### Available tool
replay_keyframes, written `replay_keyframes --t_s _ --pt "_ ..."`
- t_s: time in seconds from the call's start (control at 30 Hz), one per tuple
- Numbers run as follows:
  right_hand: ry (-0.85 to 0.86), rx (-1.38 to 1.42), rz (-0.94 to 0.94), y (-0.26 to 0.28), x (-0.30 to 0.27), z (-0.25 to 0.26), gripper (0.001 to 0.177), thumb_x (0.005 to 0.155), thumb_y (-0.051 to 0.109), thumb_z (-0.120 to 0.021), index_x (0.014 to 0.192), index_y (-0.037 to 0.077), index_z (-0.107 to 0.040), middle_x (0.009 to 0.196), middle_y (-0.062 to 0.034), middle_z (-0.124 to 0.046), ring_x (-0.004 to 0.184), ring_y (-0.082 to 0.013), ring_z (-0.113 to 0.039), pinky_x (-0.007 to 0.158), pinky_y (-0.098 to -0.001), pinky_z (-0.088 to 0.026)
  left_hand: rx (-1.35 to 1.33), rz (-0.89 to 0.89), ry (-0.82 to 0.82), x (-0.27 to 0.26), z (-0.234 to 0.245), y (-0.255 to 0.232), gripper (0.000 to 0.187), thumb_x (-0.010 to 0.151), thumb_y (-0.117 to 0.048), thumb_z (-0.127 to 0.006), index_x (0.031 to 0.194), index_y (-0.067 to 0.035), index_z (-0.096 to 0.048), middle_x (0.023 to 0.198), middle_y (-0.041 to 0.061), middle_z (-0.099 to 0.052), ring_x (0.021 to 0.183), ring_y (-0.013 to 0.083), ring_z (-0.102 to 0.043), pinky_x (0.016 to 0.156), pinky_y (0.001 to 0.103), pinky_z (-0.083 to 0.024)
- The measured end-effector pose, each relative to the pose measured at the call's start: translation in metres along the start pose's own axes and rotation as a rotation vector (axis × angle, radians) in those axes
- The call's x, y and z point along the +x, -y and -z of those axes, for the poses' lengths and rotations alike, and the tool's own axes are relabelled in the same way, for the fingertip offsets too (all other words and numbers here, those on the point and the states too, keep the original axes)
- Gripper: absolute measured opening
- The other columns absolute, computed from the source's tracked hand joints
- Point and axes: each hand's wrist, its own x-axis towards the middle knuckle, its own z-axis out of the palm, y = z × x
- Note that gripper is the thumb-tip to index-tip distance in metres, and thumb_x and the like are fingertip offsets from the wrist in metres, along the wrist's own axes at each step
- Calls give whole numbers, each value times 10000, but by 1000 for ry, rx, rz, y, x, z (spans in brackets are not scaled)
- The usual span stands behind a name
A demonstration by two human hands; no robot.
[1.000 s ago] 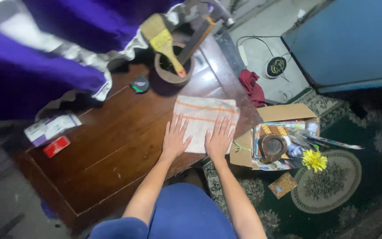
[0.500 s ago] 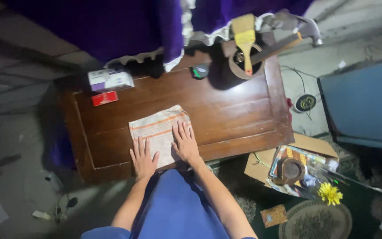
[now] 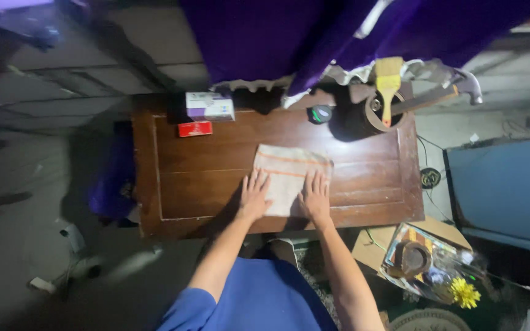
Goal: The person wipes a wooden table surface with a striped cloth. They repeatedly rub the cloth across the table, fold and unfold it, and continue wiping different sections of the surface.
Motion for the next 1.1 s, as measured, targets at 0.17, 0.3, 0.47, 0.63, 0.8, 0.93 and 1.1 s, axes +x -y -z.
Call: replay_keyframes --t_s 0.17,0.3,0.47,0.63,0.8,0.93,1.1 --pt "-42 -76 -38 88 -51 -10 857 946 441 -585 1605 27 -225 1652 -283 -198 1545 -459 -164 1229 -595 -176 17 -18 -20 -93 8 40 942 875 -521 -701 1610 -124 -265 1702 161 -140 1575 350 -62 1235 566 -123" --pt "10 22 44 171 -65 -26 884 924 455 -603 1588 2 -236 1644 -297 -176 1528 -483 -148 1214 -601 -162 37 115 42 -148 17 101 970 861 -544 -699 1603 -118 -243 1693 132 -147 1568 326 -65 1233 561 -127" --pt "211 235 298 247 -42 -50 802 915 434 -633 1579 127 -304 1663 -311 -117 1535 -490 -85 1215 -567 -156 107 355 -19 -191 24 188 1057 815 -558 -725 1602 -58 -226 1703 104 -151 1581 278 -72 1245 524 -135" --pt "158 200 408 278 -27 -66 780 966 424 -629 1612 134 -301 1685 -273 -167 1566 -438 -131 1228 -573 -209 34 413 -68 -207 28 231 1154 760 -578 -772 1591 7 -226 1696 155 -143 1583 301 -81 1268 525 -136" --pt "164 140 160 244 -25 -52 811 933 431 -645 1595 128 -289 1671 -238 -190 1552 -415 -178 1199 -598 -216 -21 258 -60 -166 37 200 1029 744 -491 -834 1562 -114 -336 1681 227 -122 1569 383 -55 1245 557 -143" --pt "90 196 34 181 -32 -23 793 899 357 -679 1577 124 -341 1657 -240 -213 1530 -425 -212 1178 -579 -254 -76 115 -24 -120 30 149 967 779 -382 -830 1572 -113 -344 1664 276 -96 1552 418 -43 1234 552 -151" --pt "-128 499 -157 146 -46 -4 722 909 193 -666 1551 63 -363 1686 -252 -237 1493 -430 -340 1170 -458 -381 -411 136 -190 -96 -4 124 631 885 -240 -778 1432 -121 -489 1716 202 -238 1523 394 -304 1237 457 -354"
